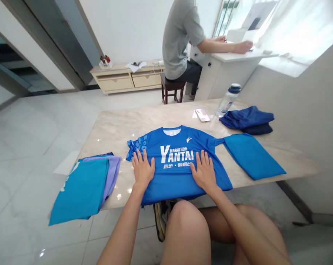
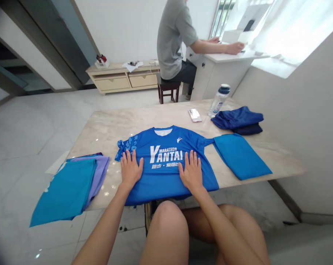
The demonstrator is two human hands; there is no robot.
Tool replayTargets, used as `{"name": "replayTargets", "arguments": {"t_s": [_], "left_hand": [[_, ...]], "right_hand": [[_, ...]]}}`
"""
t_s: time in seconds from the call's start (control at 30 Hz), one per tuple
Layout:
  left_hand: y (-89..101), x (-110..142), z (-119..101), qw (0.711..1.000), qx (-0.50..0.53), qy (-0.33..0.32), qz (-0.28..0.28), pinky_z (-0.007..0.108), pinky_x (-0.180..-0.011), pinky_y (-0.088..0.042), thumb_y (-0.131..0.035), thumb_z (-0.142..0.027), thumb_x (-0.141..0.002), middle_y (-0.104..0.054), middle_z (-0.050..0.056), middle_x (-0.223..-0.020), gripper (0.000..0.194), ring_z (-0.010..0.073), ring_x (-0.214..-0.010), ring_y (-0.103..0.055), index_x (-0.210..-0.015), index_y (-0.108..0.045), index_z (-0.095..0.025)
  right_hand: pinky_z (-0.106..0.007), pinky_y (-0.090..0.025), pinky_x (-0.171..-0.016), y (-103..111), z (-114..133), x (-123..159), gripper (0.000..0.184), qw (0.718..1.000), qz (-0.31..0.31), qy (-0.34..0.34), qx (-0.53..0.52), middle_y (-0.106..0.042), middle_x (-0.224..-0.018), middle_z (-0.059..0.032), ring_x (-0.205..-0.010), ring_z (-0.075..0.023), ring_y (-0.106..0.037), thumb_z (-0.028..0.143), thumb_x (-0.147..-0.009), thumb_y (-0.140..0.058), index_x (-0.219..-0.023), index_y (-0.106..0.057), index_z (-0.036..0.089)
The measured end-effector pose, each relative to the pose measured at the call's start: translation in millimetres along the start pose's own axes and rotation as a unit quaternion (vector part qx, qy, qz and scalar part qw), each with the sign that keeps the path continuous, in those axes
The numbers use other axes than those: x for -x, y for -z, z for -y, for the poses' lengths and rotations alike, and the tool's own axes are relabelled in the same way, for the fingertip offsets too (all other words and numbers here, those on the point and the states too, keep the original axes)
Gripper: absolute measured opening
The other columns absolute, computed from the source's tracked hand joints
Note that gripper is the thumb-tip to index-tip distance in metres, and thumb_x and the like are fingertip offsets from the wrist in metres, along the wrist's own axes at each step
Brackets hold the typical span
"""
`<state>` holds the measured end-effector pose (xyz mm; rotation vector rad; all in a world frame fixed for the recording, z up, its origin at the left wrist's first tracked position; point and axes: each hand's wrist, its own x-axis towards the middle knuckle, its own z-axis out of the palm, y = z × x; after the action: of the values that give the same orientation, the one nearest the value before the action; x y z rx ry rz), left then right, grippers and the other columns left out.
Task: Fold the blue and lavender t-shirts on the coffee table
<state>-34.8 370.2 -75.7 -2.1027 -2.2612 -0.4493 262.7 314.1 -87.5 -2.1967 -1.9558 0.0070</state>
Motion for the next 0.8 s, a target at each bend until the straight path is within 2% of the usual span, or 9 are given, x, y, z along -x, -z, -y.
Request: {"name": "replayTargets", "arguments": {"t_s": [0.13, 0.23, 0.33, 0.4, 0.47, 0.57, 0.67, 0.73, 0.8], "left_hand": [[23.4, 39, 3, 0.999, -0.049, 0.023, 0.001, 0.063, -0.133, -0.034, -0.044, -0.046, -0.111, -0.041, 0.028, -0.177, 0.071, 0.0459, -0.166, -0.037, -0.169, -0.049, -0.006], [48.6, 75, 9, 0.994, -0.104, 0.039, 0.025, 0.068, -0.128, -0.038, -0.041, -0.043, -0.111, -0.051, 0.033, -0.169, 0.069, 0.0492, -0.157, -0.049, -0.162, -0.055, 0.000], [70.9, 99, 14, 0.989, -0.144, 0.029, 0.029, 0.074, -0.124, -0.037, -0.040, -0.041, -0.110, -0.062, 0.037, -0.154, 0.066, 0.0509, -0.145, -0.060, -0.149, -0.066, 0.005], [78.0, 104, 15, 0.990, -0.132, -0.020, 0.036, 0.070, -0.128, -0.035, -0.038, -0.039, -0.110, -0.062, 0.033, -0.157, 0.063, 0.0471, -0.148, -0.059, -0.150, -0.067, 0.001], [76.3, 100, 12, 0.991, -0.091, -0.058, 0.082, 0.063, -0.131, -0.037, -0.037, -0.039, -0.111, -0.058, 0.026, -0.165, 0.063, 0.0410, -0.156, -0.054, -0.157, -0.063, -0.005], [60.5, 87, 5, 0.987, -0.045, -0.054, 0.142, 0.060, -0.132, -0.039, -0.039, -0.041, -0.111, -0.044, 0.020, -0.177, 0.066, 0.0380, -0.165, -0.043, -0.168, -0.053, -0.011], [41.5, 75, 3, 0.992, -0.039, -0.050, 0.110, 0.066, -0.137, -0.027, -0.037, -0.041, -0.112, -0.033, 0.015, -0.183, 0.068, 0.0381, -0.171, -0.029, -0.174, -0.043, -0.014], [32.8, 64, 5, 0.994, -0.036, -0.058, 0.084, 0.066, -0.139, -0.022, -0.035, -0.042, -0.113, -0.033, 0.013, -0.184, 0.067, 0.0372, -0.172, -0.026, -0.175, -0.041, -0.017], [27.2, 49, 8, 0.994, -0.030, -0.065, 0.077, 0.065, -0.140, -0.020, -0.034, -0.043, -0.113, -0.033, 0.012, -0.184, 0.067, 0.0371, -0.173, -0.026, -0.176, -0.040, -0.018]], "right_hand": [[-0.056, -0.023, -0.137, 10, 8, 31, 0.070, 1.000, 0.024, 0.002, 0.000, -0.027, -0.184, -0.0229, -0.171, -0.0387, -0.026, 0.046, -0.115, -0.039, -0.175, -0.041, 0.009], [-0.057, -0.029, -0.134, 28, 6, 64, 0.070, 0.999, 0.044, 0.018, 0.001, -0.032, -0.182, -0.0239, -0.170, -0.0400, -0.030, 0.047, -0.114, -0.043, -0.173, -0.044, 0.009], [-0.055, -0.045, -0.120, 55, 1, 80, 0.058, 0.998, 0.063, 0.020, 0.003, -0.057, -0.164, -0.0282, -0.153, -0.0417, -0.053, 0.040, -0.113, -0.042, -0.154, -0.065, 0.007], [-0.051, -0.050, -0.113, 72, -1, 74, 0.051, 0.998, 0.058, 0.014, -0.003, -0.071, -0.144, -0.0278, -0.139, -0.0392, -0.064, 0.032, -0.112, -0.038, -0.138, -0.075, 0.007], [-0.048, -0.048, -0.117, 81, 2, 58, 0.051, 0.998, 0.051, 0.037, -0.019, -0.073, -0.144, -0.0250, -0.143, -0.0357, -0.062, 0.026, -0.112, -0.035, -0.139, -0.074, 0.008], [-0.048, -0.034, -0.132, 70, 11, 33, 0.057, 0.993, 0.085, 0.070, -0.035, -0.053, -0.171, -0.0179, -0.165, -0.0320, -0.041, 0.028, -0.114, -0.036, -0.164, -0.058, 0.011], [-0.054, -0.021, -0.139, 43, 15, 18, 0.065, 0.994, 0.100, 0.042, -0.021, -0.029, -0.185, -0.0113, -0.173, -0.0336, -0.024, 0.039, -0.116, -0.035, -0.176, -0.041, 0.016], [-0.055, -0.015, -0.140, 28, 14, 10, 0.067, 0.996, 0.078, 0.034, -0.013, -0.022, -0.187, -0.0098, -0.174, -0.0329, -0.018, 0.043, -0.117, -0.032, -0.178, -0.036, 0.018], [-0.056, -0.013, -0.141, 19, 11, -2, 0.068, 0.997, 0.066, 0.036, -0.010, -0.022, -0.187, -0.0103, -0.175, -0.0322, -0.017, 0.047, -0.117, -0.029, -0.179, -0.035, 0.018]]}}
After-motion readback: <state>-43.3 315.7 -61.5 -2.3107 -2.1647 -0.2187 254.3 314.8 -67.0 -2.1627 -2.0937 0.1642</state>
